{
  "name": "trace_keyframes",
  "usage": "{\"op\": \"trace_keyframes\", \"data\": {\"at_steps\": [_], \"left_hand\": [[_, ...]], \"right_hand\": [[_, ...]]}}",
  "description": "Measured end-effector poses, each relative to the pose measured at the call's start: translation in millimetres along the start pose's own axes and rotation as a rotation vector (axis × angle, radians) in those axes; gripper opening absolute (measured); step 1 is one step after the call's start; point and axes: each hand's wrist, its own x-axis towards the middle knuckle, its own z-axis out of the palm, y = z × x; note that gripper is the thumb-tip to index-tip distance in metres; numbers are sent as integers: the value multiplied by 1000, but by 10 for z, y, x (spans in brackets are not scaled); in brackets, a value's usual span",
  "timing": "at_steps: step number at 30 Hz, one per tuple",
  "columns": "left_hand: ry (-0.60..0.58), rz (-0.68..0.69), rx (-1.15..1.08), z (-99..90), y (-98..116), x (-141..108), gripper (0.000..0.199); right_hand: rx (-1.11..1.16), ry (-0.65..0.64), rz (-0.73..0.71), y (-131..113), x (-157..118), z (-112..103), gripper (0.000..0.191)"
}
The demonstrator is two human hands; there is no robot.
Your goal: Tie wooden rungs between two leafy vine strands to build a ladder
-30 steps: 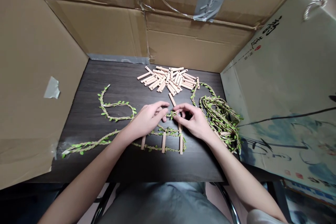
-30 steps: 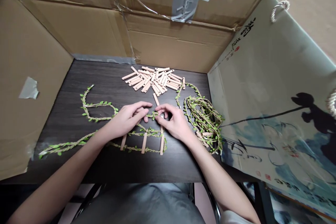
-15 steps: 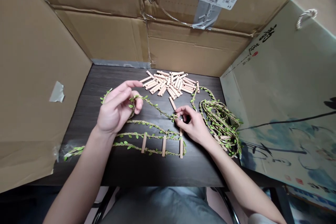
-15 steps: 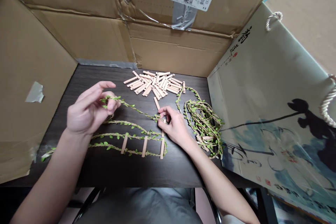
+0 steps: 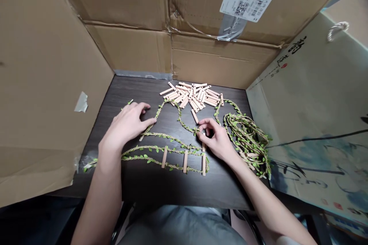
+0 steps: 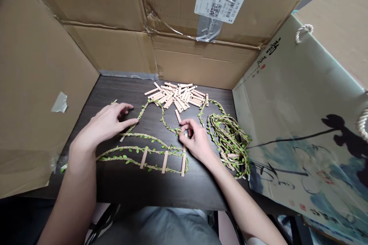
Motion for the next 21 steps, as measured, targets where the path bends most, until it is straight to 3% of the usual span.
{"op": "trace_keyframes", "data": {"at_steps": [4,8,11,13,15,17,21], "left_hand": [[-75,-29,-26,11,4,23,20],[-167,30,-179,32,165,28,23],[-245,79,-574,106,335,36,26],[-293,35,-928,195,451,42,31],[-309,-22,-1109,298,540,45,34],[-260,-43,-1043,383,577,46,32],[10,46,-521,387,502,52,25]], "right_hand": [[-17,11,-13,4,12,6,28],[-41,14,-22,-6,9,2,26],[-40,15,-20,-16,-2,6,26],[-39,15,-18,-22,-8,11,26],[-33,15,-14,-26,-8,14,26],[-23,12,-8,-30,-5,13,26],[-17,8,-10,-36,3,1,26]]}}
